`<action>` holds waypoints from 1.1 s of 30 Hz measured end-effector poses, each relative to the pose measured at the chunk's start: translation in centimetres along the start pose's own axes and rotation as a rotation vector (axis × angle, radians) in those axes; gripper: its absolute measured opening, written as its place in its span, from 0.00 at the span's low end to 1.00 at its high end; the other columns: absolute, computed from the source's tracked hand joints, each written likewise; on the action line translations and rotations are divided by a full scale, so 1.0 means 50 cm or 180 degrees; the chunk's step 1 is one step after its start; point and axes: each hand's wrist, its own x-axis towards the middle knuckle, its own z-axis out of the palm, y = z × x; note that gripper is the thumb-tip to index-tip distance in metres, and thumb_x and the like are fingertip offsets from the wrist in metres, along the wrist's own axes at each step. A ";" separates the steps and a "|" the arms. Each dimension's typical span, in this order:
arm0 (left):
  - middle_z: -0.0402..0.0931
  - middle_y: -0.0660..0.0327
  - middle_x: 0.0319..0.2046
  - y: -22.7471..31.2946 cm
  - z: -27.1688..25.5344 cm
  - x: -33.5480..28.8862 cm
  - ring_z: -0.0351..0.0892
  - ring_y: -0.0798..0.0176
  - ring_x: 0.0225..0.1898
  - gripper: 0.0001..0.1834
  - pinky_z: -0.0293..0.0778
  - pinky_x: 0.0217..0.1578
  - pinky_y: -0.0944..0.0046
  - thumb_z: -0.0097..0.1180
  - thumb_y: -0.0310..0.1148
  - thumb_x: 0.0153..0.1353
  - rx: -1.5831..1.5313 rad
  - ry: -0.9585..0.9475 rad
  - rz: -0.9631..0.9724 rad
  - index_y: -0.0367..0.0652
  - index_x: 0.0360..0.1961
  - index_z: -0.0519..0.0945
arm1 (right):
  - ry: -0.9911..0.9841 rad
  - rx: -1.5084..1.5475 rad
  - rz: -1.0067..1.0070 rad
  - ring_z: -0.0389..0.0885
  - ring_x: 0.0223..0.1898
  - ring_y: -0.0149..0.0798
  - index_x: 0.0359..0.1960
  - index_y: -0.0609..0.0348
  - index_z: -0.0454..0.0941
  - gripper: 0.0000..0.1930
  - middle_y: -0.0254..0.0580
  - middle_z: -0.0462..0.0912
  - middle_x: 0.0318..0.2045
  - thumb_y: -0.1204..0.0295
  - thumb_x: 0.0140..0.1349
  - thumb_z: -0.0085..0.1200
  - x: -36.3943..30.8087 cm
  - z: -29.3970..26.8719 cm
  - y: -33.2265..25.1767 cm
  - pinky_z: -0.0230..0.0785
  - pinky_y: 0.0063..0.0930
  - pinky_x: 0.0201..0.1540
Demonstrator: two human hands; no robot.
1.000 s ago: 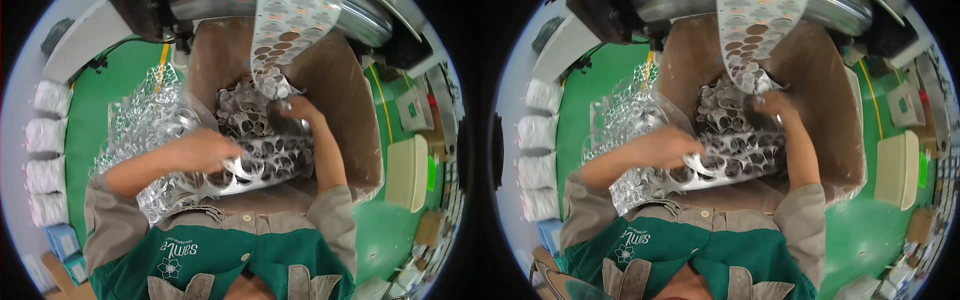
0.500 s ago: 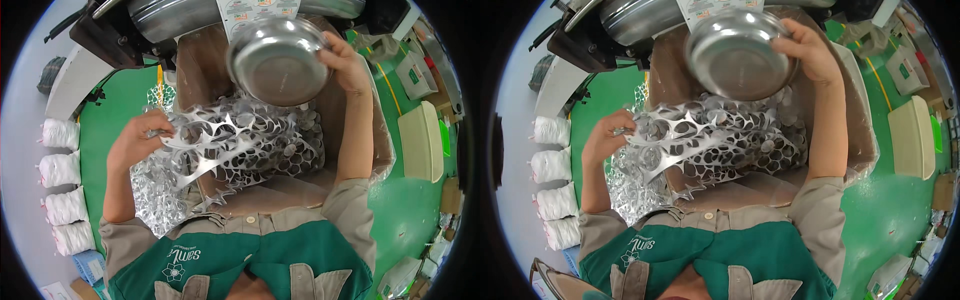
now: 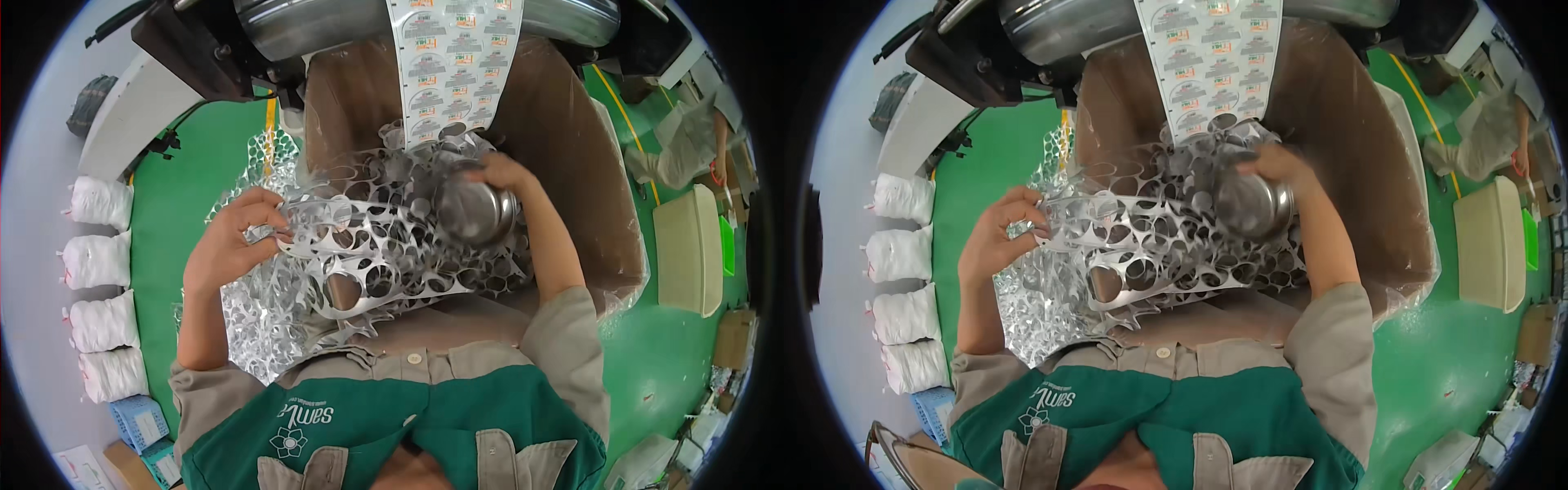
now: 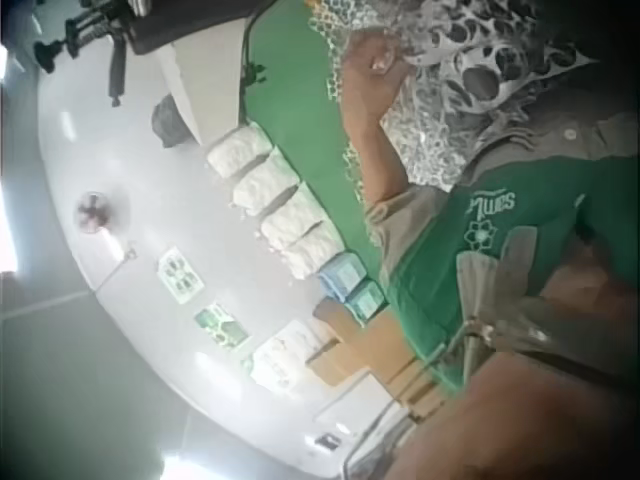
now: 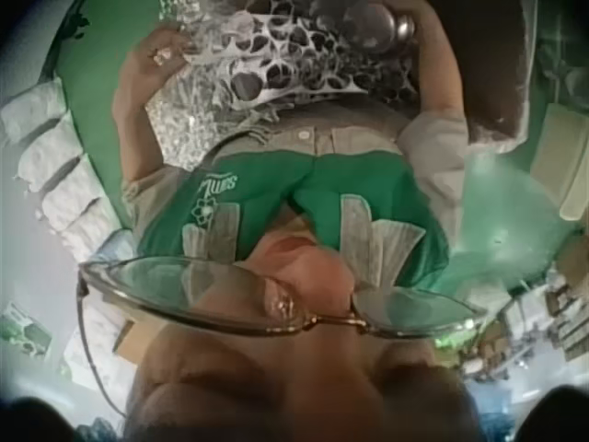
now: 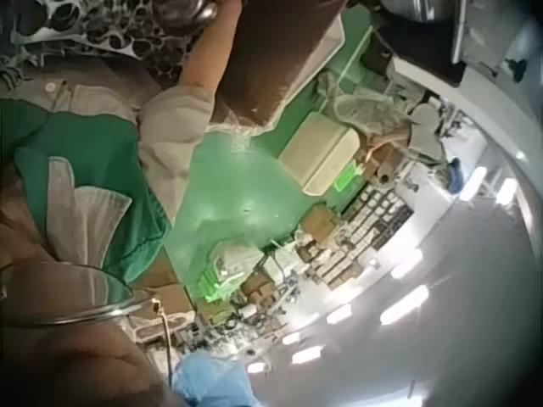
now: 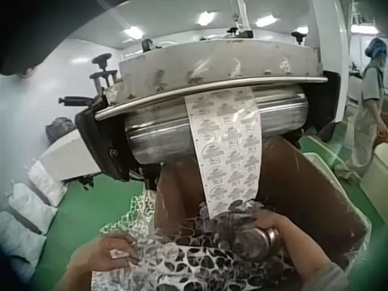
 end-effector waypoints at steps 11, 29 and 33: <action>0.70 0.59 0.36 0.101 0.010 -0.019 0.69 0.56 0.40 0.09 0.64 0.42 0.63 0.62 0.27 0.38 0.0480 -0.0427 0.1310 0.42 0.24 0.76 | -0.0408 0.5795 -0.2023 0.78 0.41 0.35 0.47 0.57 0.72 0.18 0.40 0.78 0.42 0.59 0.61 0.49 -0.151 -0.133 -0.216 0.74 0.34 0.42; 0.69 0.60 0.26 0.058 0.064 -0.037 0.71 0.57 0.29 0.08 0.67 0.31 0.61 0.62 0.29 0.45 0.0365 -0.0397 0.0841 0.41 0.23 0.75 | 0.0379 0.4432 -0.2352 0.76 0.46 0.36 0.50 0.64 0.69 0.25 0.43 0.77 0.43 0.57 0.59 0.51 -0.176 -0.175 -0.188 0.71 0.31 0.46; 0.72 0.59 0.25 0.049 0.053 -0.039 0.74 0.59 0.25 0.06 0.70 0.26 0.65 0.59 0.26 0.48 0.0168 -0.0381 0.0124 0.39 0.28 0.75 | -0.0533 0.4572 -0.1750 0.79 0.39 0.34 0.51 0.63 0.68 0.23 0.37 0.77 0.42 0.60 0.59 0.51 -0.075 -0.098 0.010 0.75 0.24 0.38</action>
